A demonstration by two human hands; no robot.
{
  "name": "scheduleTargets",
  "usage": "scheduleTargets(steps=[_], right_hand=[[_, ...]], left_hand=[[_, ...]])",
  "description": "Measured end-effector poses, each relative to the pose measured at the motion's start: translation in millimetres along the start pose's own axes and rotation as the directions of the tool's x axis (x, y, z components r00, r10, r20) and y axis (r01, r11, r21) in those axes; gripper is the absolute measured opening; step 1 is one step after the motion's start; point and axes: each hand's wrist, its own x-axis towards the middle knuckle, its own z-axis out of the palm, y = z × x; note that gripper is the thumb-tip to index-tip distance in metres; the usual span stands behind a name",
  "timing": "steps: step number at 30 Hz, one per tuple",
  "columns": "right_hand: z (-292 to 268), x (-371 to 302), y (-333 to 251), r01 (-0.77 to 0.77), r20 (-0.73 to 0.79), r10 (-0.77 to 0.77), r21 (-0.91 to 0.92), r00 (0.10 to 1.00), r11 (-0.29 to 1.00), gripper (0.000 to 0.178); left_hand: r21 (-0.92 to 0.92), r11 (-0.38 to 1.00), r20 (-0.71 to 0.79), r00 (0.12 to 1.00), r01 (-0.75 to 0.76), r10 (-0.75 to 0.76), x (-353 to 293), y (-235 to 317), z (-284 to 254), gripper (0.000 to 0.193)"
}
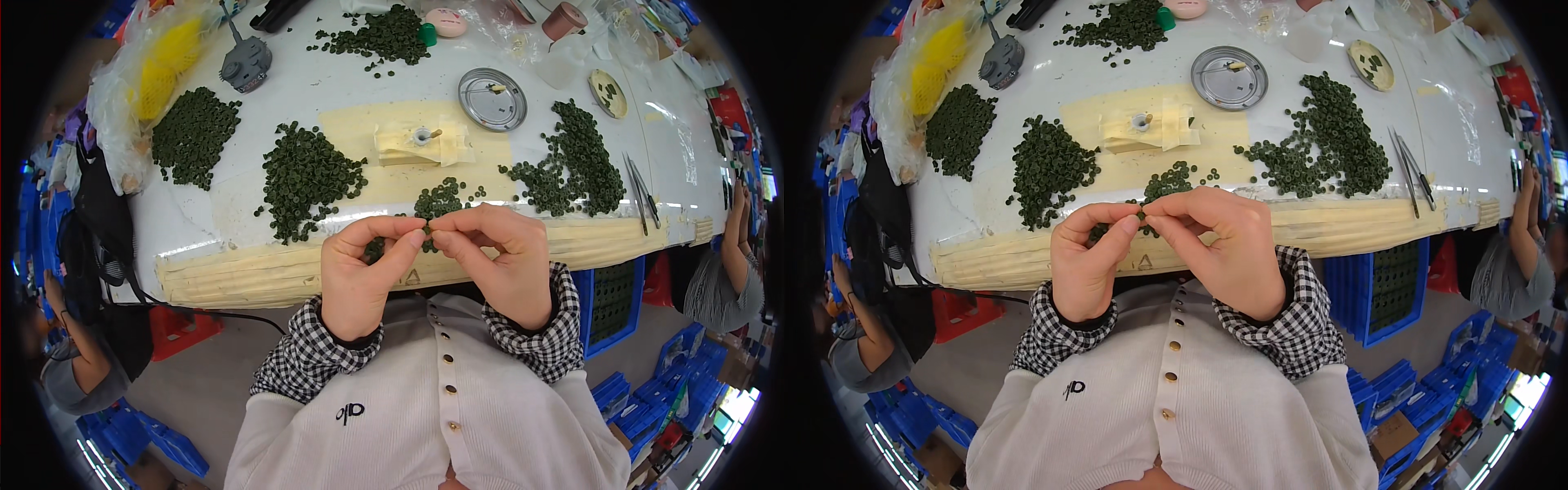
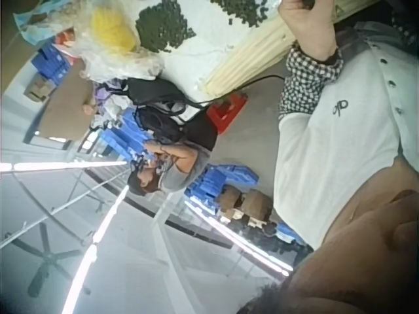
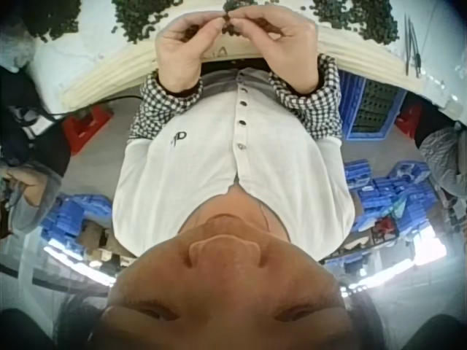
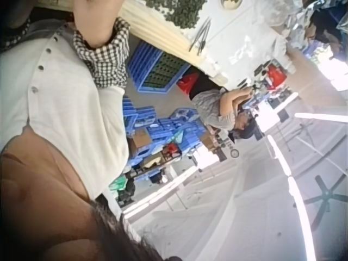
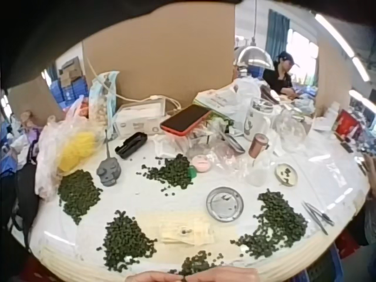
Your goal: Manually connecting small green plastic parts to assemble toy foliage pieces.
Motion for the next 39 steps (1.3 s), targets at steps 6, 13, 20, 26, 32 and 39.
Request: scheduleTargets(steps=[6,13,20,26,32,39], right_hand=[[-3,1,1,-0.070,0.044,0.068,0.033,0.997,0.997,0.011],[-4,2,-7,-0.033,0.078,0.034,-0.018,0.996,0.999,0.009],[-1,-1,-5,0.000,0.063,0.002,-0.031,0.998,1.000,0.011],[-4,2,3,-0.208,0.131,0.180,0.256,0.975,0.944,0.016],[-5,3,4,-0.263,0.173,0.215,0.340,0.961,0.903,0.018],[-5,5,7,-0.279,0.192,0.217,0.414,0.957,0.866,0.018]], left_hand=[[0.072,0.993,0.030,0.995,-0.094,0.093,1,-3,0,0.012],[0.090,0.987,0.053,0.990,-0.137,0.132,0,-6,-3,0.010],[0.060,0.994,0.043,0.995,-0.091,0.088,-2,-6,-4,0.010],[-0.095,0.994,0.020,0.998,0.053,-0.052,-1,3,-2,0.012],[-0.195,0.976,0.070,0.994,0.096,-0.084,0,3,-7,0.013],[-0.225,0.967,0.072,0.992,0.116,-0.102,2,5,-6,0.017]])
